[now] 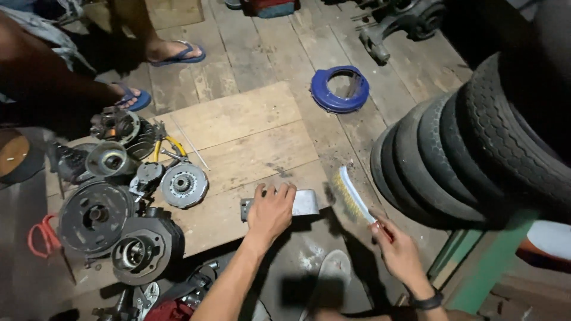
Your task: Scraping and cleaning a metal engine casing using a screwdriver and a wire brush.
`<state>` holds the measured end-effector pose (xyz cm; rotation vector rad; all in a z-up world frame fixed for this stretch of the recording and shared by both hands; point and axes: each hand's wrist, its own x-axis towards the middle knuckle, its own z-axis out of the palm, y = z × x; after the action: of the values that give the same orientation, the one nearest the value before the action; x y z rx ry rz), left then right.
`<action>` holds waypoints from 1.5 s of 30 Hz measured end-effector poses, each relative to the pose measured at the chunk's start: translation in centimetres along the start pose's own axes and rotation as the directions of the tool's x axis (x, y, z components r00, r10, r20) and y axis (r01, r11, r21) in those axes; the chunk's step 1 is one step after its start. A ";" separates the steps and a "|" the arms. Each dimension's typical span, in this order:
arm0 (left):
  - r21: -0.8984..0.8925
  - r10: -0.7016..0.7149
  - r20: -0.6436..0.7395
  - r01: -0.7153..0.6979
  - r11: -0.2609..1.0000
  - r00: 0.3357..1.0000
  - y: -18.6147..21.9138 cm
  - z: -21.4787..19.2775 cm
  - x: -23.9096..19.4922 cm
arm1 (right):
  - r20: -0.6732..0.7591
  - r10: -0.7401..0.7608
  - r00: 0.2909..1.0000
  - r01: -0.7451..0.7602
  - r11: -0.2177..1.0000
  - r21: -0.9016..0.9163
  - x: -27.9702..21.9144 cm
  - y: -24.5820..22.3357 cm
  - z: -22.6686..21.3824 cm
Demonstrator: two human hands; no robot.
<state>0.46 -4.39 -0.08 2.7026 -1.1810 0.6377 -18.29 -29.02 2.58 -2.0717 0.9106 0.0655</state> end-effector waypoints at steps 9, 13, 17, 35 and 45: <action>0.007 0.038 0.100 -0.039 0.999 0.994 -0.2 0.4 0.2 | 0.123 -0.157 0.980 0.154 0.988 0.031 0.6 -5.7 3.1; 0.008 0.036 0.104 -0.037 0.999 0.994 -0.3 0.6 0.0 | 0.115 -0.225 0.968 0.231 0.972 -0.043 3.8 -6.4 5.0; 0.003 0.020 0.165 -0.021 1.000 0.986 -0.1 -0.2 0.0 | 0.067 -0.220 0.973 0.219 0.976 0.017 4.5 -6.2 5.4; -0.001 0.033 0.067 -0.033 0.999 0.997 -0.3 0.5 -0.4 | 0.096 -0.143 0.985 0.141 0.990 0.027 3.4 -7.4 5.6; 0.013 -0.025 0.001 0.025 1.000 1.000 0.4 -0.7 -1.0 | -0.045 -0.128 0.991 0.134 0.975 0.179 2.7 2.1 3.9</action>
<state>-0.65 -3.74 0.08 2.7247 -1.1458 0.6424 -16.62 -28.59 -2.32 -1.9615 0.7675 -0.1182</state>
